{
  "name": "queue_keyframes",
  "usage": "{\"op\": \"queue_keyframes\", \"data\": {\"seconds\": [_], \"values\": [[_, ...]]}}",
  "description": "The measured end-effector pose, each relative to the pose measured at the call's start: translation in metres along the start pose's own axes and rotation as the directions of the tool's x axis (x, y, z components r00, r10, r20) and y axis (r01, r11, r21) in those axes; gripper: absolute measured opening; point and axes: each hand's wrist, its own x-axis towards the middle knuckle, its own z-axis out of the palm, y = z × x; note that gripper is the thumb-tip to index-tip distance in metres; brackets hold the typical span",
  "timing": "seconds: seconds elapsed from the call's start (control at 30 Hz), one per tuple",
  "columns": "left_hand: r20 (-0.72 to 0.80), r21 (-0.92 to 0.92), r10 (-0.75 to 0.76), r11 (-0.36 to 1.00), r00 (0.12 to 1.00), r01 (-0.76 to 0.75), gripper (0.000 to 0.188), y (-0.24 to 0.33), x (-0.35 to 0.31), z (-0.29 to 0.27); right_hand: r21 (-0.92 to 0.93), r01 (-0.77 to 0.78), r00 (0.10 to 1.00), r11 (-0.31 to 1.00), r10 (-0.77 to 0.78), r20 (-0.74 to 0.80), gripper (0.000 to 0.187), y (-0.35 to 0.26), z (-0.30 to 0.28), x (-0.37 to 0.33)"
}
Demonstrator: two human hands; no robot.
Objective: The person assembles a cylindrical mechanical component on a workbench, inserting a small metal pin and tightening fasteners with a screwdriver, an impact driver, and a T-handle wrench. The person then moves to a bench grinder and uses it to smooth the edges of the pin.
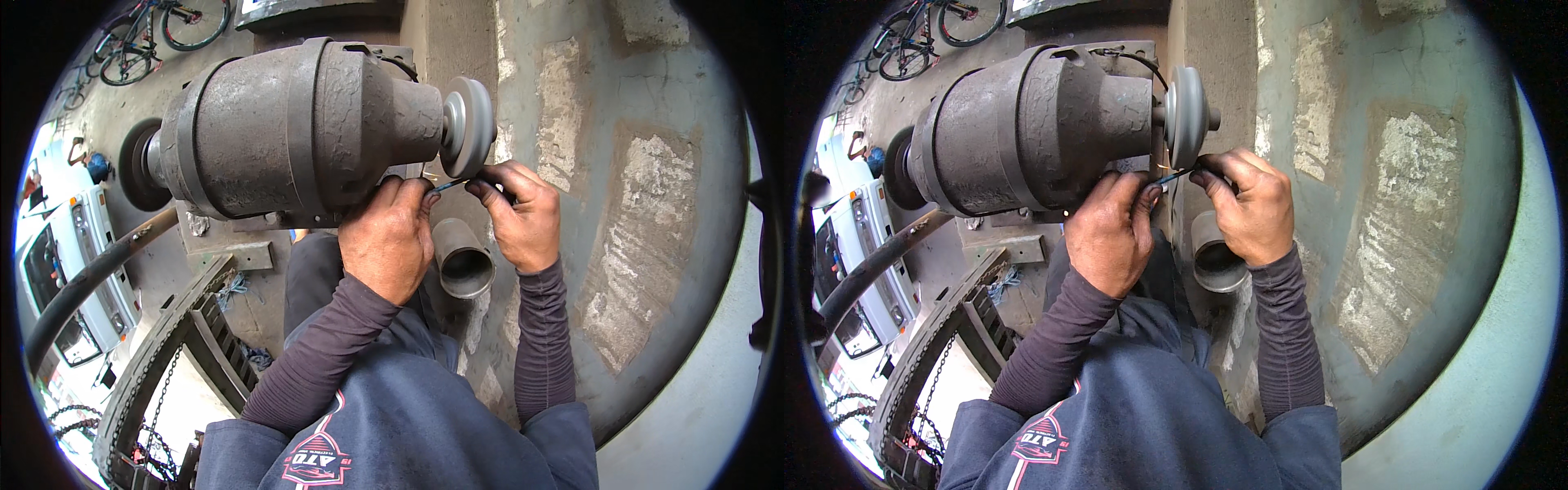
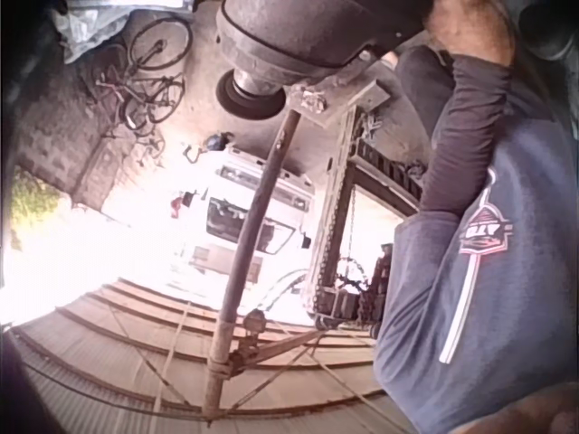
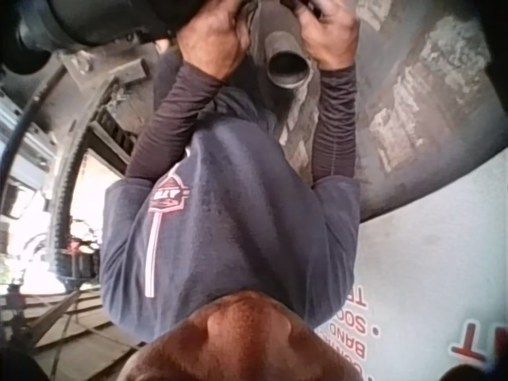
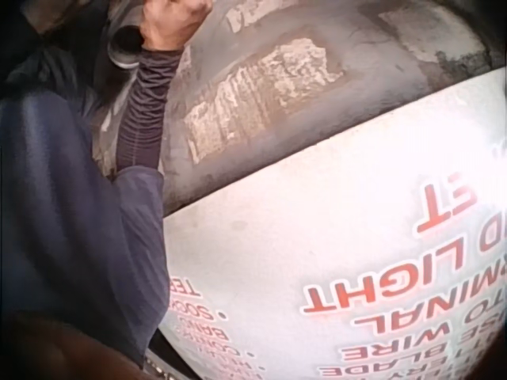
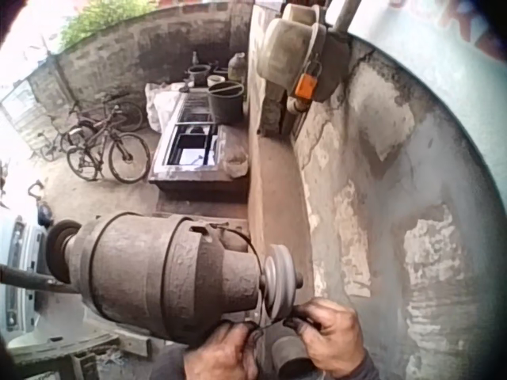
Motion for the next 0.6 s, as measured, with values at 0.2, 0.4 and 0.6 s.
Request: {"op": "queue_keyframes", "data": {"seconds": [0.2, 0.4, 0.6], "values": [[-0.002, 0.007, -0.008, 1.000, 1.000, 0.008, 0.008, 0.0004, -0.0008, -0.0004, 0.003, 0.006, 1.000, 1.000, -0.006, -0.013, 0.012, 0.0018, 0.0024, -0.0010], [-0.016, -0.016, -0.008, 1.000, 1.000, 0.008, 0.009, 0.0003, -0.0014, -0.0001, -0.026, 0.019, 1.000, 0.999, -0.019, -0.014, 0.013, -0.0014, 0.0020, 0.0008], [-0.062, -0.031, 0.014, 0.999, 0.998, -0.016, 0.009, 0.0023, -0.0058, 0.0013, -0.012, 0.008, 1.000, 1.000, -0.008, -0.010, 0.013, 0.0002, 0.0007, -0.0054]]}}
